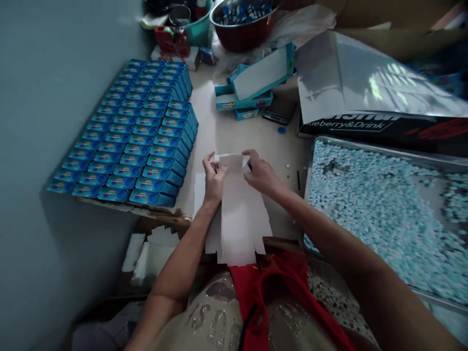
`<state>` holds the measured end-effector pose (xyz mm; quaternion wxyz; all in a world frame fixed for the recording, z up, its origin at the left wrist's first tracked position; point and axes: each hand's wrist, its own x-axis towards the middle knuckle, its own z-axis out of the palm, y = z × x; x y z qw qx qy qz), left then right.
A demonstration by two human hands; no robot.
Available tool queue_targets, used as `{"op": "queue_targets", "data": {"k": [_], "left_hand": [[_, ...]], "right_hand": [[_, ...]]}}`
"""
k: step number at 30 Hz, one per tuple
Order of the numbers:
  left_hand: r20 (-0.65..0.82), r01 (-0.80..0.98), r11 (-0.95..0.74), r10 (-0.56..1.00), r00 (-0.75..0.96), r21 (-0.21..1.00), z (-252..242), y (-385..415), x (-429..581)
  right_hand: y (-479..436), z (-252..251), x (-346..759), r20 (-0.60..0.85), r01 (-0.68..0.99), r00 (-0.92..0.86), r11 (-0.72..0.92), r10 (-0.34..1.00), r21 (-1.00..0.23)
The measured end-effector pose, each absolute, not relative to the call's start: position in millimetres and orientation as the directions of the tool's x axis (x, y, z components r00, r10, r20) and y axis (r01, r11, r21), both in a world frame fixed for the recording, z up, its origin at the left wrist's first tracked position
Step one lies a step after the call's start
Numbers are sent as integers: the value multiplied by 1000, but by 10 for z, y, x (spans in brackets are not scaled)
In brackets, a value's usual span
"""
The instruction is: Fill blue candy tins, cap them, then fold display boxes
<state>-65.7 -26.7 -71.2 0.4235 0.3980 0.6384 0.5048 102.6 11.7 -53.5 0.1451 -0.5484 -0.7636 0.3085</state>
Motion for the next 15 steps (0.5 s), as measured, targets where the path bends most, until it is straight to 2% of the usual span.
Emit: {"op": "queue_targets", "data": {"k": [3,7,10,13,15], "left_hand": [[-54,197,162,885,-462,967,-743,-260,-583],[-40,221,169,870,-491,960,-768,-282,-577],[-62,222,170,904,-424,960,-746,-330,-654],[-126,236,193,955,-270,953,-693,-376,-778],[-163,304,202,975,-150,931,-654,-392,-869]], "right_hand": [[150,-616,1105,-136,637,-323,109,937,-763],[161,-580,1099,-136,638,-381,154,914,-755],[202,-524,1143,-183,629,-465,177,866,-757],[271,-482,1238,-264,585,-537,128,801,-801],[315,-441,1272,-296,590,-558,120,775,-798]]}}
